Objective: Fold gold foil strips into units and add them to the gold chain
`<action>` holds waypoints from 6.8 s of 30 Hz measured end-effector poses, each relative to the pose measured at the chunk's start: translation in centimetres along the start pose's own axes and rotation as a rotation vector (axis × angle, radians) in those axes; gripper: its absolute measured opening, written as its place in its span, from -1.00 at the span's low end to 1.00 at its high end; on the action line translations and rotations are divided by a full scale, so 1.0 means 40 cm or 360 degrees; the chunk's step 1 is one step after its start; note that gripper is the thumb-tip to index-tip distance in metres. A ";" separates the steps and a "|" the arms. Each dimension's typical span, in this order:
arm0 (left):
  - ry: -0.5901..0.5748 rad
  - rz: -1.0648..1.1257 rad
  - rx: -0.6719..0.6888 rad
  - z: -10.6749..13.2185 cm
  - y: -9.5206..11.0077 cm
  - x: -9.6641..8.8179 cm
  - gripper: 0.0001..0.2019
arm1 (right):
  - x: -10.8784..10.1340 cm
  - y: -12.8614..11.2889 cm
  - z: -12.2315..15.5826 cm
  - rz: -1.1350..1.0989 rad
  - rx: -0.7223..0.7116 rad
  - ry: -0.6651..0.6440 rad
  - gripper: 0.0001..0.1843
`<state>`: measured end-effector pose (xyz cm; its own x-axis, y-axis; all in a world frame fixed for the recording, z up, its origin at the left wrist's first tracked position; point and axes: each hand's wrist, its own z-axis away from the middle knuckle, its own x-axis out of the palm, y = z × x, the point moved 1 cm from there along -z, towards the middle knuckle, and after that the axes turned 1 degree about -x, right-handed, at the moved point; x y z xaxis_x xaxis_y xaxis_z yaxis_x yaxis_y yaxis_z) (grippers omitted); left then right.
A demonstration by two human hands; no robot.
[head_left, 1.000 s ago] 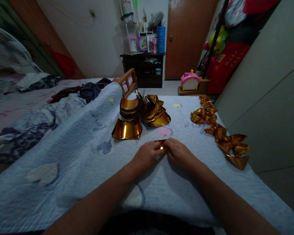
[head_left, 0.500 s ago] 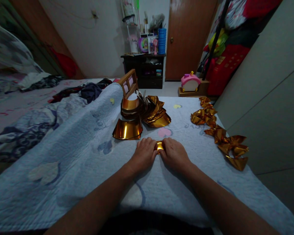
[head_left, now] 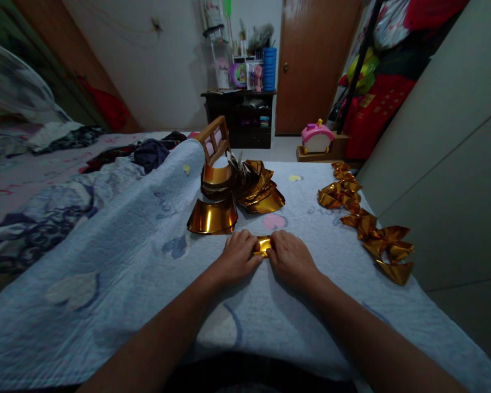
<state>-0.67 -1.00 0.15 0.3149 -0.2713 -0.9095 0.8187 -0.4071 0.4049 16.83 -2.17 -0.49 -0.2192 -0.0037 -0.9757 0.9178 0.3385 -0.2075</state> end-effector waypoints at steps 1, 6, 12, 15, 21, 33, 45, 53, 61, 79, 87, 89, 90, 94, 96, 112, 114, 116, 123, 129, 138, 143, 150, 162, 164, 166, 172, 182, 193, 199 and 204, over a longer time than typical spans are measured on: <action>-0.0006 0.0013 -0.0015 0.000 0.001 -0.001 -0.87 | 0.000 0.001 0.000 -0.0004 -0.0010 -0.0007 -0.90; 0.0000 0.0087 -0.0059 -0.004 0.005 -0.004 -0.86 | -0.006 0.003 0.002 -0.0038 -0.0031 -0.0032 -0.90; 0.0042 0.0173 -0.0096 -0.005 0.005 -0.003 -0.84 | -0.010 0.005 0.006 -0.0079 -0.0059 -0.0041 -0.87; 0.0063 0.0194 -0.0105 -0.005 0.005 -0.001 -0.85 | -0.009 0.006 0.005 -0.0071 -0.0044 -0.0046 -0.88; 0.0116 0.0194 -0.0160 -0.005 0.003 0.003 -0.84 | -0.005 0.006 0.003 -0.0063 -0.0039 -0.0044 -0.89; 0.0111 0.0188 -0.0164 -0.006 0.004 0.001 -0.81 | -0.010 0.003 0.004 -0.0068 -0.0033 -0.0014 -0.87; 0.0139 0.0000 -0.0291 -0.010 0.025 0.010 -0.91 | -0.009 -0.002 0.004 -0.0051 -0.0012 -0.0019 -0.85; 0.0130 0.0031 -0.0241 -0.008 0.016 0.011 -0.86 | -0.013 -0.012 0.002 -0.0017 0.0033 -0.0006 -0.83; 0.0173 -0.0089 -0.0201 -0.003 0.015 0.015 -0.79 | -0.010 -0.010 0.001 0.0001 0.0026 0.0012 -0.84; 0.0235 -0.0131 -0.0382 -0.001 0.027 0.018 -0.88 | -0.014 -0.023 0.001 -0.0014 0.0126 -0.0011 -0.80; 0.0198 -0.0069 -0.0378 0.001 0.025 0.015 -0.91 | -0.033 0.028 0.020 0.0004 0.0240 -0.0015 -0.60; 0.0187 -0.0053 -0.0390 0.001 0.027 0.012 -0.91 | -0.038 0.049 0.023 0.0007 0.0290 -0.0052 -0.52; 0.0180 -0.0047 -0.0393 0.001 0.029 0.011 -0.91 | -0.041 0.060 0.025 0.0008 0.0295 -0.0079 -0.49; 0.0172 -0.0049 -0.0408 0.001 0.031 0.008 -0.91 | -0.049 0.100 0.028 -0.0018 0.0313 -0.0123 -0.40; 0.0174 -0.0043 -0.0412 0.001 0.031 0.009 -0.92 | -0.051 0.118 0.029 -0.0031 0.0334 -0.0141 -0.37; 0.0300 -0.0057 -0.0283 -0.002 0.032 0.022 -0.92 | -0.040 0.138 0.010 -0.0595 -0.0095 0.0400 -0.92; 0.0351 -0.0047 -0.0231 -0.003 0.032 0.024 -0.93 | -0.033 0.106 0.007 -0.0612 -0.0258 0.0308 -0.91; 0.0402 -0.0036 -0.0196 -0.002 0.031 0.025 -0.94 | -0.022 0.073 0.006 -0.0519 -0.0292 0.0190 -0.89; 0.0348 -0.0023 -0.0144 -0.005 0.020 0.032 -0.93 | 0.002 0.010 0.007 -0.0085 -0.0003 0.0098 -0.82; 0.0278 -0.0008 -0.0153 -0.008 0.013 0.037 -0.91 | -0.019 0.012 0.010 -0.0005 0.0102 0.0033 -0.76; 0.0246 0.0058 -0.0189 -0.009 0.014 0.030 -0.93 | -0.033 0.150 0.020 -0.0052 0.0275 -0.0094 -0.55; 0.0343 0.0129 -0.0189 -0.009 0.010 0.034 -0.85 | -0.043 0.231 0.025 -0.0139 0.0246 -0.0092 -0.64; 0.0451 0.0271 0.0006 -0.014 -0.010 0.055 -0.47 | -0.029 0.165 0.009 -0.0389 -0.0019 0.0039 -0.56; 0.0434 0.0604 0.0168 -0.015 -0.006 0.047 -0.22 | -0.036 0.137 0.007 -0.0453 -0.0097 0.0030 -0.68; 0.0406 0.0643 0.0130 -0.014 -0.005 0.049 -0.23 | -0.043 0.134 0.004 -0.0513 -0.0109 0.0007 -0.73; 0.0370 0.0671 0.0099 -0.014 -0.006 0.051 -0.27 | -0.049 0.132 0.003 -0.0579 -0.0157 0.0024 -0.80; 0.0361 0.0734 0.0228 -0.010 0.004 0.025 -0.86 | -0.051 0.135 0.004 -0.0988 -0.0146 0.0037 -0.82; 0.0337 0.1762 -0.0005 -0.008 0.015 0.011 -0.81 | -0.063 0.122 0.003 -0.1667 -0.0084 0.0188 -0.77; 0.0278 0.1880 -0.0024 -0.016 0.021 0.022 -0.76 | -0.052 0.091 0.004 -0.2347 0.0187 0.0096 -0.66; 0.0864 0.1405 -0.0110 0.003 0.024 0.005 -0.78 | -0.050 0.116 0.000 -0.2169 0.0379 0.0524 -0.68; 0.0483 0.1218 0.0216 0.022 0.050 -0.004 -0.85 | -0.067 0.111 0.011 -0.1581 0.0339 0.0874 -0.80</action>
<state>0.49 -2.51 1.20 0.8925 -0.2765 -0.3563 0.2671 -0.3126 0.9116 21.63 -1.07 1.17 -0.9425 0.2478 -0.2243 0.2859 0.2498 -0.9251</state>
